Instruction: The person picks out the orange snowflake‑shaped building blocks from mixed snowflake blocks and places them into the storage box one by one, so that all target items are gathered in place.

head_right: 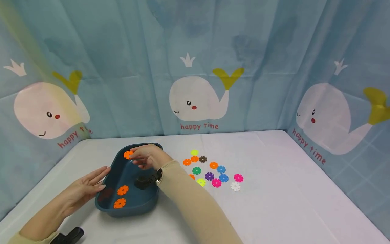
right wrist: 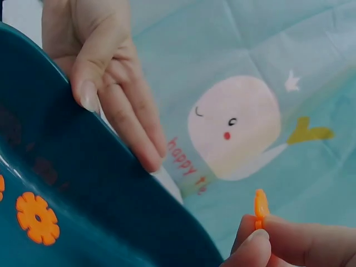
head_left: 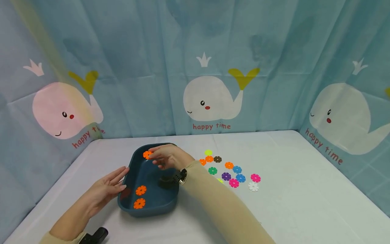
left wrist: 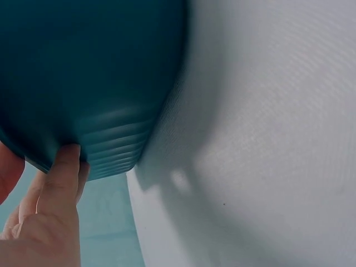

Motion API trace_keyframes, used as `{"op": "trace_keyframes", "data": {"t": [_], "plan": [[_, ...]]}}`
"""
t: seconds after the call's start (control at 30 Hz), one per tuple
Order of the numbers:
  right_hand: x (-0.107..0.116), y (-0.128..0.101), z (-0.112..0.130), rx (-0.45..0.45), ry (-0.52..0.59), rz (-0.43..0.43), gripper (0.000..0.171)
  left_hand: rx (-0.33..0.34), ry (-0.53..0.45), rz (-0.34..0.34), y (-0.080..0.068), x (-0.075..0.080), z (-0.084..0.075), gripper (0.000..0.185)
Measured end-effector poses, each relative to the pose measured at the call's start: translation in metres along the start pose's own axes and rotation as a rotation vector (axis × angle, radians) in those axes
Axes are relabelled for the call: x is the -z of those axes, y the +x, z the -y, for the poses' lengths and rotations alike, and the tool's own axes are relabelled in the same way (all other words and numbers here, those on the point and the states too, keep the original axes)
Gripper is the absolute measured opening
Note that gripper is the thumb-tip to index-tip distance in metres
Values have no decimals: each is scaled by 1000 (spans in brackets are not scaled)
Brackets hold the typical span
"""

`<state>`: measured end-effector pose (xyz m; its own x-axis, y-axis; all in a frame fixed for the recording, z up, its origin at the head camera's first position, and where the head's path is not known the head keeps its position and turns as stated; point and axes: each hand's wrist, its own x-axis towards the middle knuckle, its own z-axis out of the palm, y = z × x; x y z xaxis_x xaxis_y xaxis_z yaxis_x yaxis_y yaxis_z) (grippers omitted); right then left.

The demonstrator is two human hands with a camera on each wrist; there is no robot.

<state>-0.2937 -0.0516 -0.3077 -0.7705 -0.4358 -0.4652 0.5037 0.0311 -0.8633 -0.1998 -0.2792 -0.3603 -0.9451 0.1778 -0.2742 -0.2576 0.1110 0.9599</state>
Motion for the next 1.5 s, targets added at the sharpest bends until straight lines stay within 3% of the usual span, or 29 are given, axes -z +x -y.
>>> {"op": "trace_keyframes", "data": {"t": [0.5,0.77,0.9,1.17,1.5], "plan": [[-16,29,-19,-34,-61,-86,28,10,-11,-14,-3,-2,-3,78],[-28,29,-29,-1,-190,-251,17,6,-8,-3,-4,-3,-2,78],[-28,30,-31,-21,-270,-289,6,-4,7,3,-3,-2,-2,78],[-26,31,-32,-60,-383,-213,4,-2,18,1,-3,0,-2,79],[-26,37,-33,-66,-414,-85,7,-17,-13,17,-2,0,-2,81]]}}
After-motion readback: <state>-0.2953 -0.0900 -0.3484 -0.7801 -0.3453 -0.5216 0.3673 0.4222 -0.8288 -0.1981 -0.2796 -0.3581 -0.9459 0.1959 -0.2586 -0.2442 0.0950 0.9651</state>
